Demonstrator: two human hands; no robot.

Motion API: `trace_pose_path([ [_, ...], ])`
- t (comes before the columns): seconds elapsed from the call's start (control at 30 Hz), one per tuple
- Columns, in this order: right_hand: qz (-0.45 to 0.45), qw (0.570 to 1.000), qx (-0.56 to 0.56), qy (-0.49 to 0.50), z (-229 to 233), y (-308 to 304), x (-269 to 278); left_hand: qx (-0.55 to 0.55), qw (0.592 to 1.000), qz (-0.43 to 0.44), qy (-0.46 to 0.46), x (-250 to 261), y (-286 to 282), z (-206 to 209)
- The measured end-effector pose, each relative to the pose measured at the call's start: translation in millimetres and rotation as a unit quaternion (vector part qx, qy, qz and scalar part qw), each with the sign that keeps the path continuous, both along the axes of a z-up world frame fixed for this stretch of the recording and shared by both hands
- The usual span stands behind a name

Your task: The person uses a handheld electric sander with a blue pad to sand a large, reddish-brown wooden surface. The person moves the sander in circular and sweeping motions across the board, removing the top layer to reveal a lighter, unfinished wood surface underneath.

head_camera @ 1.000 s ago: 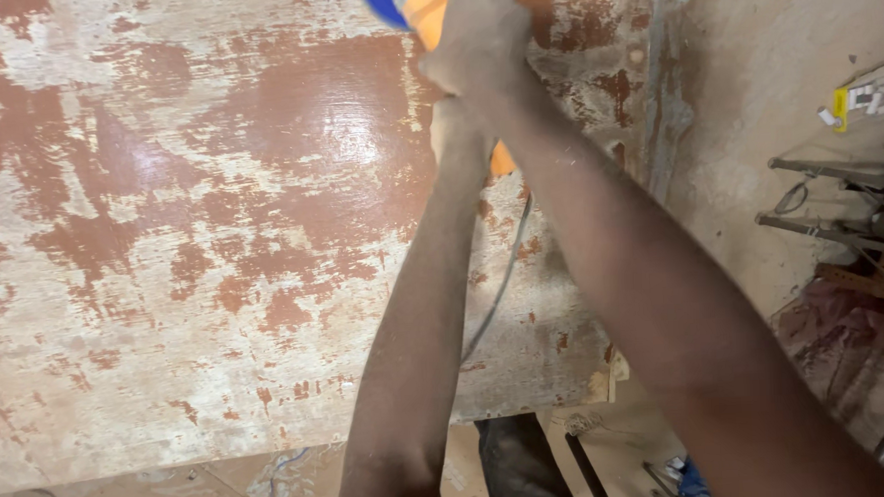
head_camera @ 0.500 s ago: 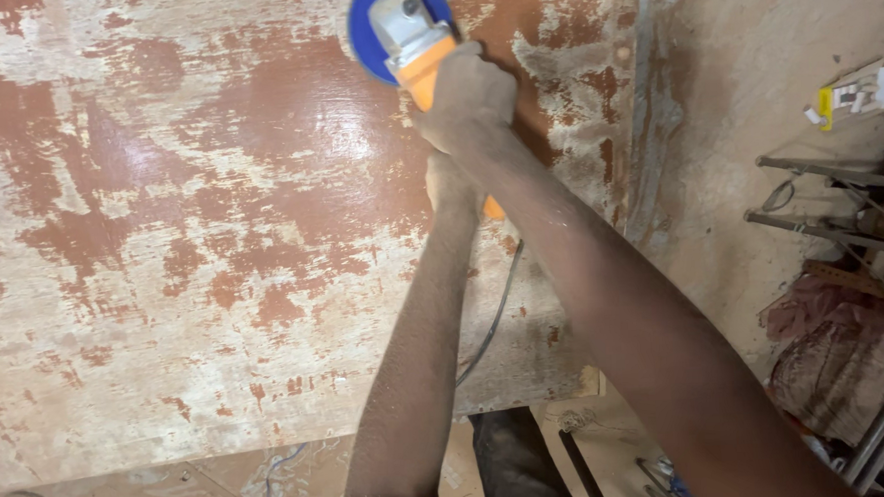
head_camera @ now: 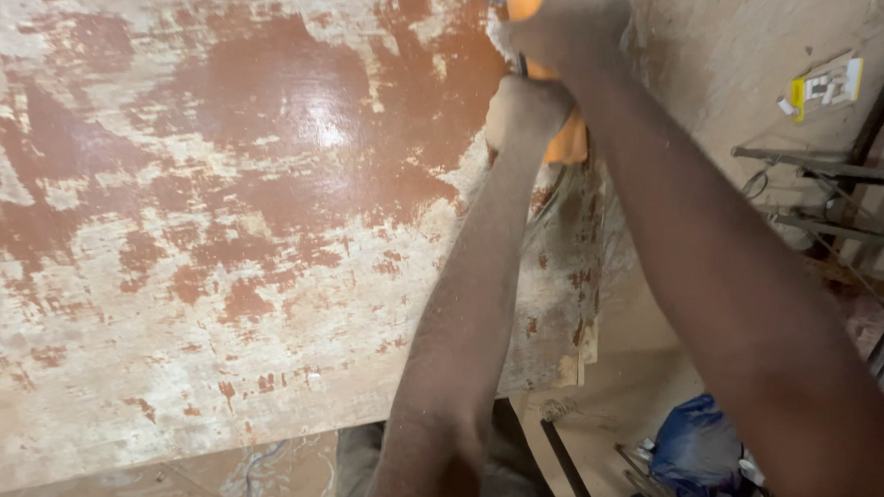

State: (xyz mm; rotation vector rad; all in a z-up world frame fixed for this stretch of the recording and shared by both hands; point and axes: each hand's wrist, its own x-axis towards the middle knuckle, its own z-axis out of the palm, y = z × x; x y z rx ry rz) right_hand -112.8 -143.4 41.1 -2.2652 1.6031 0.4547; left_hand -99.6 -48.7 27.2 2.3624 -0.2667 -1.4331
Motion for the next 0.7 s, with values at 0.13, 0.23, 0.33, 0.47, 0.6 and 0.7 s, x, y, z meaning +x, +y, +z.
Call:
trace_pose_path([
  [0.13, -0.043, 0.997, 0.055, -0.032, 4, 11, 6, -0.04, 0.999, 0.023, 0.023, 0, 8, -8],
  [0.23, 0.023, 0.999, -0.024, -0.017, 16, 30, 8, -0.07, 0.997, 0.012, 0.029, -7, 36, -16],
  [0.33, -0.035, 0.994, 0.022, -0.097, 38, 66, -11, -0.06, 0.996, 0.016, 0.064, -23, 60, -17],
  [0.47, -0.023, 0.996, 0.079, 0.027, 49, 92, -21, -0.06, 0.993, 0.059, 0.088, -59, 92, -13],
  [0.6, -0.02, 0.997, 0.068, 0.018, 49, 108, -36, -0.095, 0.966, 0.183, 0.153, -83, 114, 6],
  [0.7, 0.002, 0.998, 0.057, 0.036, 47, 121, -45, -0.179, 0.936, 0.242, 0.182, -92, 133, 22],
])
